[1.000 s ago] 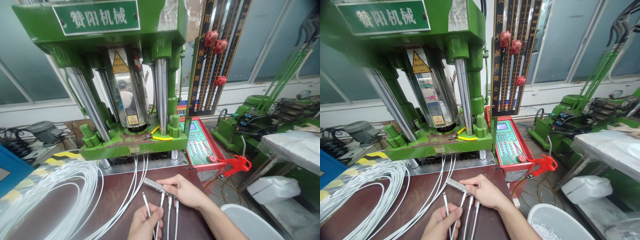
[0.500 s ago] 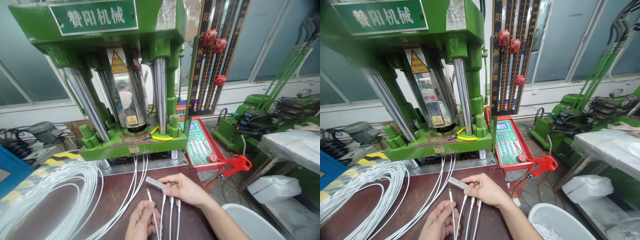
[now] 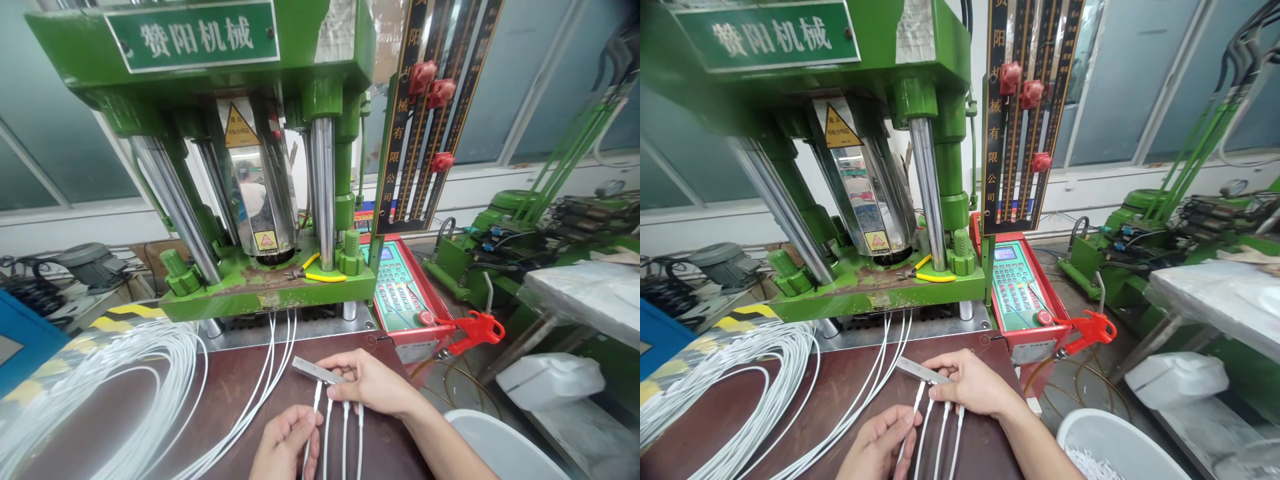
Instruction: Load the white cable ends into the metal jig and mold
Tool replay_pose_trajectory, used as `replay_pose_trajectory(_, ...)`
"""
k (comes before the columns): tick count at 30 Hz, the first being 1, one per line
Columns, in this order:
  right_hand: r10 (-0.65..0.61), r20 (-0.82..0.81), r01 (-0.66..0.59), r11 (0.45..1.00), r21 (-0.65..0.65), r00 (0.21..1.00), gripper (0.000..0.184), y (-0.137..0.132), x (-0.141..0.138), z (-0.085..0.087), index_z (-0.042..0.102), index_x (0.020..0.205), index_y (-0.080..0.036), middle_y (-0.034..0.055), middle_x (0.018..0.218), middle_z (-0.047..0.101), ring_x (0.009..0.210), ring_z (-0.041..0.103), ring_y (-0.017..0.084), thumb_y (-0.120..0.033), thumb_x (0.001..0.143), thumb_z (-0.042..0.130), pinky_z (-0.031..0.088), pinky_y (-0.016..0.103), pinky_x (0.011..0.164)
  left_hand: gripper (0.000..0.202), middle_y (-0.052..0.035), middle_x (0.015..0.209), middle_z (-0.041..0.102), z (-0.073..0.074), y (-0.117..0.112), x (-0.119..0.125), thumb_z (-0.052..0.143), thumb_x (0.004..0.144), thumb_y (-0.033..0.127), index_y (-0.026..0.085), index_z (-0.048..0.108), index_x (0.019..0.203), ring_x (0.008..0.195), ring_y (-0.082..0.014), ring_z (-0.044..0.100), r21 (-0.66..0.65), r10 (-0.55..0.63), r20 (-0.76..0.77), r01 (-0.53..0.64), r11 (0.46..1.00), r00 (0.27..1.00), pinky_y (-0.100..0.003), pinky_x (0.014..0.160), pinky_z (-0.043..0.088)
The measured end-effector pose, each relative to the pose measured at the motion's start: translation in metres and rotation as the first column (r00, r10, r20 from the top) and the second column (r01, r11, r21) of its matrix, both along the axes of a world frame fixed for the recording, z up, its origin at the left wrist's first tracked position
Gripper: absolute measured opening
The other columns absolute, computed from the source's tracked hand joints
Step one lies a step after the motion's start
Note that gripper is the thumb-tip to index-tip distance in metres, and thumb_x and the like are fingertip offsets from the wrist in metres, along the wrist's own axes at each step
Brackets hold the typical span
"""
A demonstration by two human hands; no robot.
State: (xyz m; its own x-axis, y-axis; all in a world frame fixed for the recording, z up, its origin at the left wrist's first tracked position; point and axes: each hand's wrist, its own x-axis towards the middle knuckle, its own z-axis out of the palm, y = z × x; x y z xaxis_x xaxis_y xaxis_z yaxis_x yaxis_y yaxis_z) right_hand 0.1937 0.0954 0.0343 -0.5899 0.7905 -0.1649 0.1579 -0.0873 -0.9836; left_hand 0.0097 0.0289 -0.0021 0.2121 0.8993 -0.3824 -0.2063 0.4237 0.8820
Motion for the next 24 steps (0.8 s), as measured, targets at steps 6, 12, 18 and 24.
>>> replay_pose_trajectory(6, 0.001, 0.003, -0.001, 1.000, 0.015, 1.000, 0.040, -0.001, 0.000, 0.002, 0.062, 0.110, -0.022, -0.0040, 0.066, 0.051, 0.051, 0.041, 0.006, -0.029, 0.070, 0.068, 0.031, 0.019, 0.046, 0.038, 0.0044, 0.050, 0.050, -0.004, 0.004, -0.002, 0.067, 0.066, 0.051, 0.015, 0.060, 0.073, 0.029, -0.0048, 0.035, -0.063, 0.014, 0.078, -0.009, 0.998, 0.997, -0.018, 0.029, 0.024)
replay_pose_trajectory(12, 0.002, 0.019, -0.002, 1.000, 0.005, 1.000, 0.039, -0.002, -0.003, 0.002, 0.063, 0.110, -0.023, -0.0033, 0.067, 0.054, 0.052, 0.039, 0.007, -0.030, 0.072, 0.066, 0.031, 0.019, 0.047, 0.036, 0.0047, 0.048, 0.049, 0.003, 0.008, -0.002, 0.073, 0.059, 0.047, 0.015, 0.061, 0.069, 0.028, -0.0050, 0.034, -0.131, 0.049, 0.134, -0.032, 0.991, 0.990, -0.018, 0.027, 0.022)
replay_pose_trajectory(18, 0.020, 0.015, -0.021, 1.000, 0.005, 1.000, 0.042, -0.004, -0.005, 0.005, 0.062, 0.113, -0.022, -0.0017, 0.074, 0.061, 0.053, 0.038, 0.006, -0.029, 0.072, 0.065, 0.029, 0.018, 0.047, 0.034, 0.0044, 0.048, 0.048, 0.008, 0.010, -0.001, 0.074, 0.056, 0.043, 0.014, 0.061, 0.067, 0.029, -0.0043, 0.032, -0.150, 0.078, 0.112, -0.060, 0.987, 0.991, -0.018, 0.028, 0.020)
replay_pose_trajectory(24, 0.041, 0.010, -0.041, 0.999, 0.033, 0.999, 0.041, -0.001, 0.000, 0.006, 0.063, 0.111, -0.023, -0.0031, 0.070, 0.058, 0.052, 0.038, 0.007, -0.023, 0.070, 0.062, 0.030, 0.019, 0.049, 0.032, 0.0025, 0.050, 0.051, 0.012, 0.010, 0.002, 0.070, 0.060, 0.043, 0.014, 0.060, 0.071, 0.033, -0.0073, 0.038, -0.124, 0.037, 0.096, -0.025, 0.992, 0.995, -0.019, 0.031, 0.025)
